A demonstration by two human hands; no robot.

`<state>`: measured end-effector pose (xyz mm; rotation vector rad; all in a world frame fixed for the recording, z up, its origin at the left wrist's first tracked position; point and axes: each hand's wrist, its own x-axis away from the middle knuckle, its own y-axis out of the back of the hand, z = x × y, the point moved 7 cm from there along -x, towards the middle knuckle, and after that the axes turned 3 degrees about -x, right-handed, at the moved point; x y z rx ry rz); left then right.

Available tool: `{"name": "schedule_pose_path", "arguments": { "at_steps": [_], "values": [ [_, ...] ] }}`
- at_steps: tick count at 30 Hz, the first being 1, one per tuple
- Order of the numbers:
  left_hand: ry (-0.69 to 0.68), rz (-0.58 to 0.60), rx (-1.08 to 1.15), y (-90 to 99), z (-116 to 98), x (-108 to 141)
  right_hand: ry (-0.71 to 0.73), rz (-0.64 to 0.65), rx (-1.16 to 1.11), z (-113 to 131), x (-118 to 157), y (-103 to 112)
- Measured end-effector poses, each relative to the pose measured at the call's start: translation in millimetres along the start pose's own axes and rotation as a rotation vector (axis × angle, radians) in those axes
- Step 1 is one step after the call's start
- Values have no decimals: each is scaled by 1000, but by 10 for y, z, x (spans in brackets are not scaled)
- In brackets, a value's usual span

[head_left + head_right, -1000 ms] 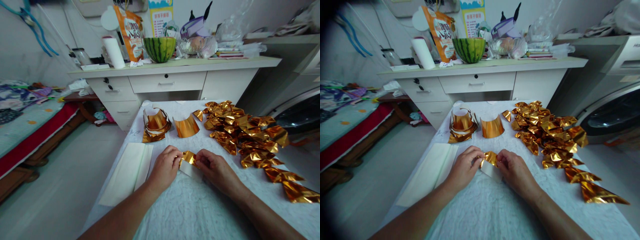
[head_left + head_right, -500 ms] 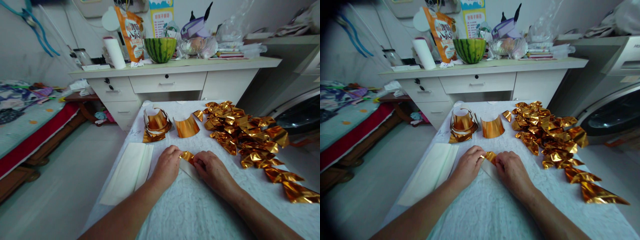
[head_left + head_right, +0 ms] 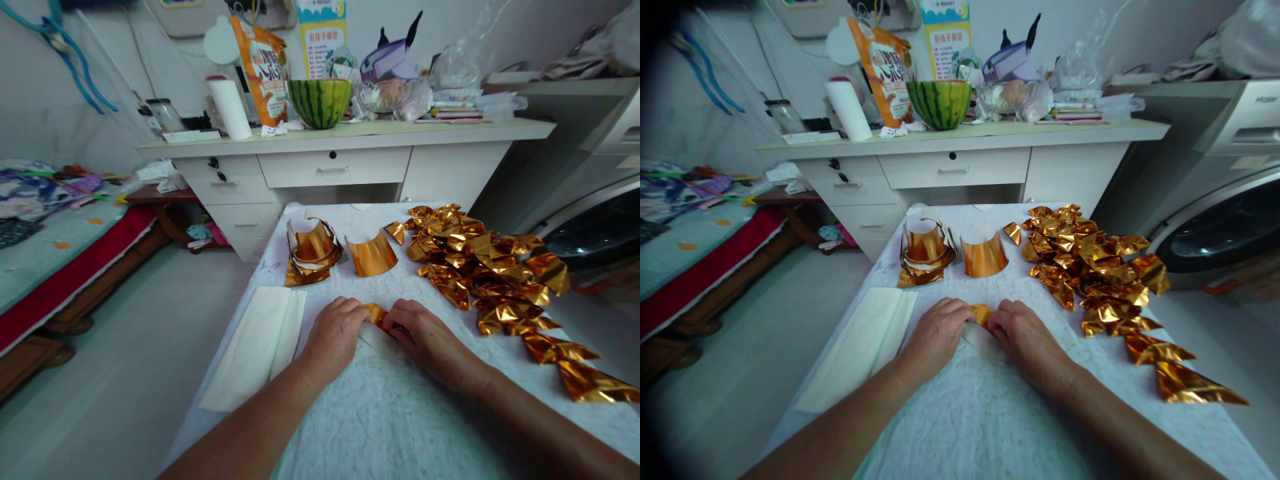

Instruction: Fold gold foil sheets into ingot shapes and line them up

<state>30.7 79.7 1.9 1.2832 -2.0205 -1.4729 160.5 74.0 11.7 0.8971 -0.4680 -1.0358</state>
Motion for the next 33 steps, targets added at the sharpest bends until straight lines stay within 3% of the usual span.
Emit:
{"name": "schedule_pose_path", "arguments": {
  "at_steps": [8,19,26,33],
  "values": [
    [-21,50,115,43,-71,42,73,192,-55,67,108,46],
    [16,130,219,69,-105,100,101,180,-12,104,169,38],
    [54,107,249,41,-82,98,195,185,18,113,179,11],
    [80,66,253,21,-89,105,184,194,-16,128,189,56]
  ]
}}
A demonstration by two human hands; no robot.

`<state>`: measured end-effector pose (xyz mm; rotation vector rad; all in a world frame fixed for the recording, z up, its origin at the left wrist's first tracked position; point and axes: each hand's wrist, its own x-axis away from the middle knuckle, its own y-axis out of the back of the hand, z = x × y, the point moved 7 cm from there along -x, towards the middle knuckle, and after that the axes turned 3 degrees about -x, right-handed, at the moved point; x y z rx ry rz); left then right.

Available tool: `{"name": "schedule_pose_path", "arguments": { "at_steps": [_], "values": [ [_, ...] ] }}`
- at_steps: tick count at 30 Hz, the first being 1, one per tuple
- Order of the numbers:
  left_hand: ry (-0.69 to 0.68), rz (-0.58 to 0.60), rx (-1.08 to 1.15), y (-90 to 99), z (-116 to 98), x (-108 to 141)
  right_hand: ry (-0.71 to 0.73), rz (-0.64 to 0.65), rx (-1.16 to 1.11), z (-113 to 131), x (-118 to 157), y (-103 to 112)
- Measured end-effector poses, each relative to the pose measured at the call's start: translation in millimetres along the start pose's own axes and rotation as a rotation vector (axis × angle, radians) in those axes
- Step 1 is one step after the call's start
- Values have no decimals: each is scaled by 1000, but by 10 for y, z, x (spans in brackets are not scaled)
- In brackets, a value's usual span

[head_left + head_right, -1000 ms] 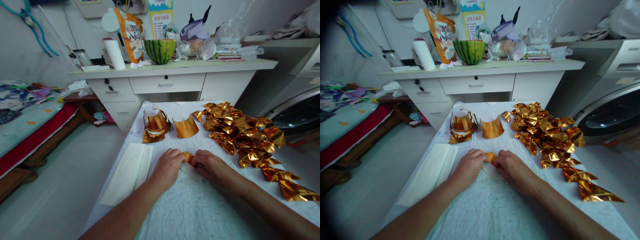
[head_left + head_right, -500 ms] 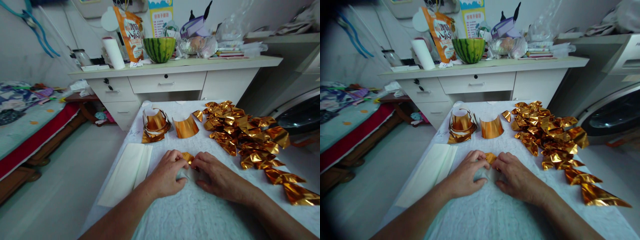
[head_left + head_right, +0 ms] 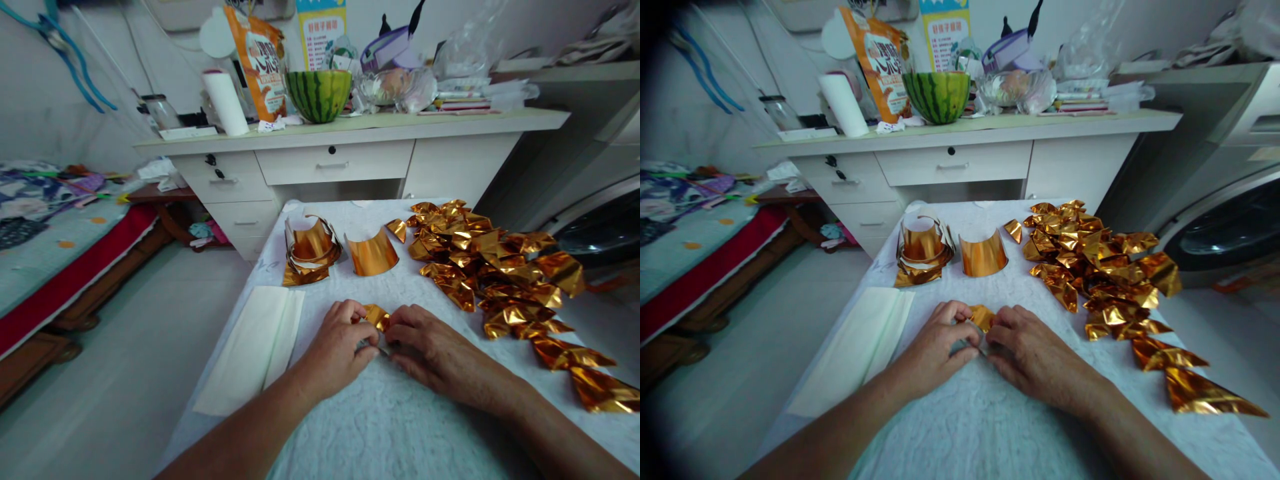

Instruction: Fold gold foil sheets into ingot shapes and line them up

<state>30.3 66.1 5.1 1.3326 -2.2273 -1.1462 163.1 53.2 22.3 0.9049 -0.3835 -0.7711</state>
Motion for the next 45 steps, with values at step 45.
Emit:
{"name": "schedule_pose_path", "arguments": {
  "at_steps": [45],
  "values": [
    [101,-131,-68,-58,-46,-37,-222,-270,-61,-196,-64,-90]
  ]
}}
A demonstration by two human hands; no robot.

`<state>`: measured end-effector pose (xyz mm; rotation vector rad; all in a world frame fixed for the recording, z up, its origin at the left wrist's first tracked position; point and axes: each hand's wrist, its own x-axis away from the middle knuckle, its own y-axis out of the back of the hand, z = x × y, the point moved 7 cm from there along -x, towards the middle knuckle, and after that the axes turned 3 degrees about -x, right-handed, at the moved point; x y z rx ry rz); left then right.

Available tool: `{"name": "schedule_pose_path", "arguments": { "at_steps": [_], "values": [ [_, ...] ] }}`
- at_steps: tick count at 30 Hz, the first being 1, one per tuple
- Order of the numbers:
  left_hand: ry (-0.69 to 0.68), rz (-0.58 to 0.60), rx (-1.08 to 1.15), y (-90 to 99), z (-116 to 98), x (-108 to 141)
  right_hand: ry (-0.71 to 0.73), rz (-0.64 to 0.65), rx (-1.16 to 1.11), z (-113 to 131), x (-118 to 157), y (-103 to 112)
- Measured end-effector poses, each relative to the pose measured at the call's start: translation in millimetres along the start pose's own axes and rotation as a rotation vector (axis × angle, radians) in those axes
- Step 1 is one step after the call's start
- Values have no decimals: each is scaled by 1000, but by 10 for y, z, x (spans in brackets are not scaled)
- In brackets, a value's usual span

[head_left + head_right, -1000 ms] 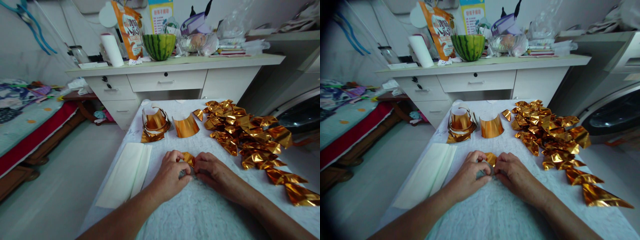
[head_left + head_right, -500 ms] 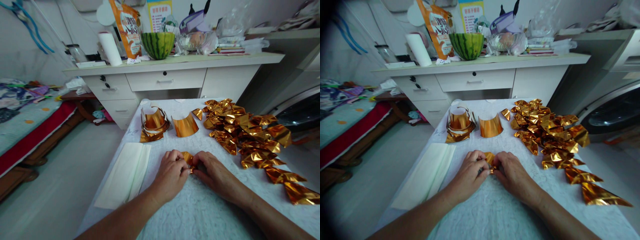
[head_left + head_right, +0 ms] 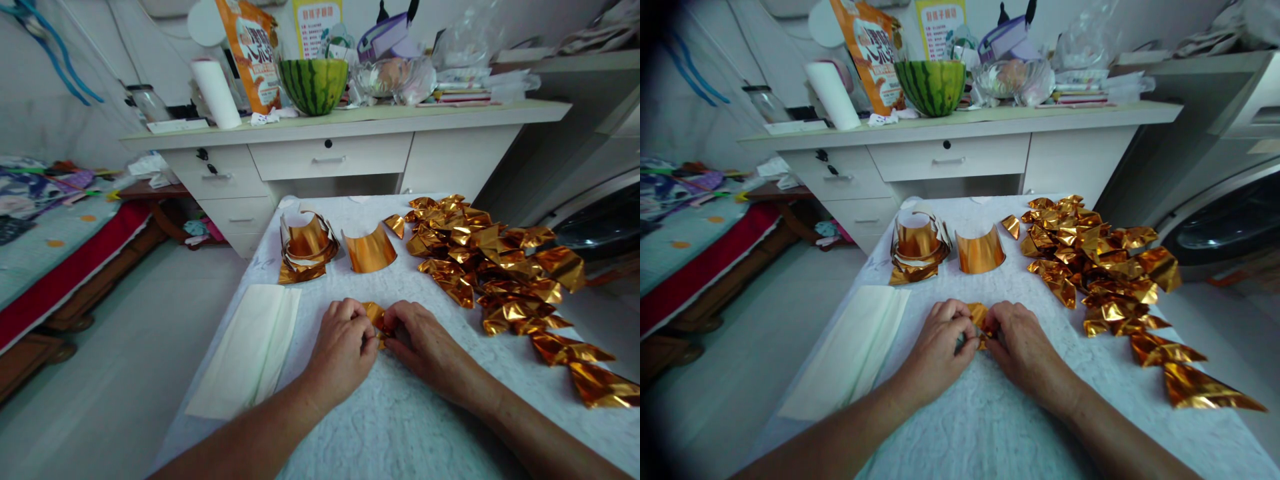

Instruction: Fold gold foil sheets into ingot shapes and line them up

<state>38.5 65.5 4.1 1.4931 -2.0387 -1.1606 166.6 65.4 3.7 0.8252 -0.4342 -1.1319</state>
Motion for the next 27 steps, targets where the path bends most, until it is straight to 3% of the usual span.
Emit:
{"name": "schedule_pose_path", "arguments": {
  "at_steps": [15,27],
  "values": [
    [17,17,78,-10,31,34,-15,0,-5,7,-8,-1],
    [27,23,1,0,-26,15,-18,-23,7,-7,-8,-6]
  ]
}}
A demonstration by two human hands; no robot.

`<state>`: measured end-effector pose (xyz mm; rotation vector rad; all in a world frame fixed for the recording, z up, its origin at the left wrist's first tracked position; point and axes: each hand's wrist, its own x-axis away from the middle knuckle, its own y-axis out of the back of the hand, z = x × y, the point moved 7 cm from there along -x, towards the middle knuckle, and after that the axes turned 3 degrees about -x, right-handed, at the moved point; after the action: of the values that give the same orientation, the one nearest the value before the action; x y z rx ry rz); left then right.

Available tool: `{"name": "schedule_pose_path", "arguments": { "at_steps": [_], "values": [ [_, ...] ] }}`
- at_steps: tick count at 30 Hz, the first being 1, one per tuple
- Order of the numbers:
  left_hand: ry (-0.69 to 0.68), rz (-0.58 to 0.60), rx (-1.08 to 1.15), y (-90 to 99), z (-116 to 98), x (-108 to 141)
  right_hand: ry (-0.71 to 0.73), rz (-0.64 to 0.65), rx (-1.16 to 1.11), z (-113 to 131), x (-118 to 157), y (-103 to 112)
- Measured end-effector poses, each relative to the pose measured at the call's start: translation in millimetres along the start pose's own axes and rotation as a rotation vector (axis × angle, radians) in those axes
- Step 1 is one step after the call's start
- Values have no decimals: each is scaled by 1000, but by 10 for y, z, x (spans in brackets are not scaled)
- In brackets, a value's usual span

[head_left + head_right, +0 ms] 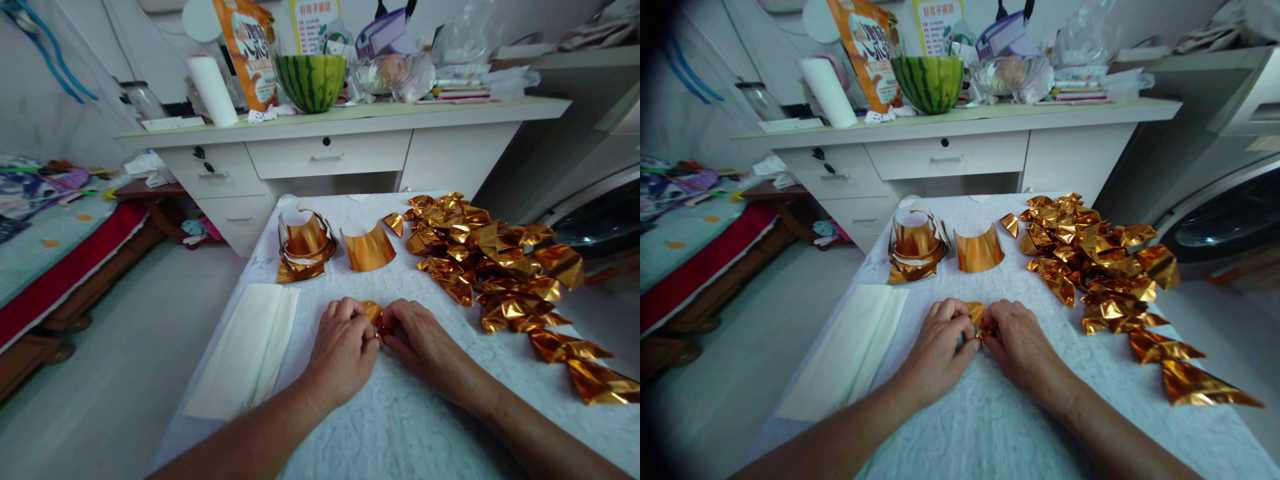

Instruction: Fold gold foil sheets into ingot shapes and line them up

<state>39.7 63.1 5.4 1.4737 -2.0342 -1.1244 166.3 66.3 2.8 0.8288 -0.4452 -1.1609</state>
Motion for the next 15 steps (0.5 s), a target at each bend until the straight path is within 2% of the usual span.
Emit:
{"name": "schedule_pose_path", "arguments": {
  "at_steps": [15],
  "values": [
    [-21,3,-4,5,8,7,2,28,-26,18,8,22]
  ]
}}
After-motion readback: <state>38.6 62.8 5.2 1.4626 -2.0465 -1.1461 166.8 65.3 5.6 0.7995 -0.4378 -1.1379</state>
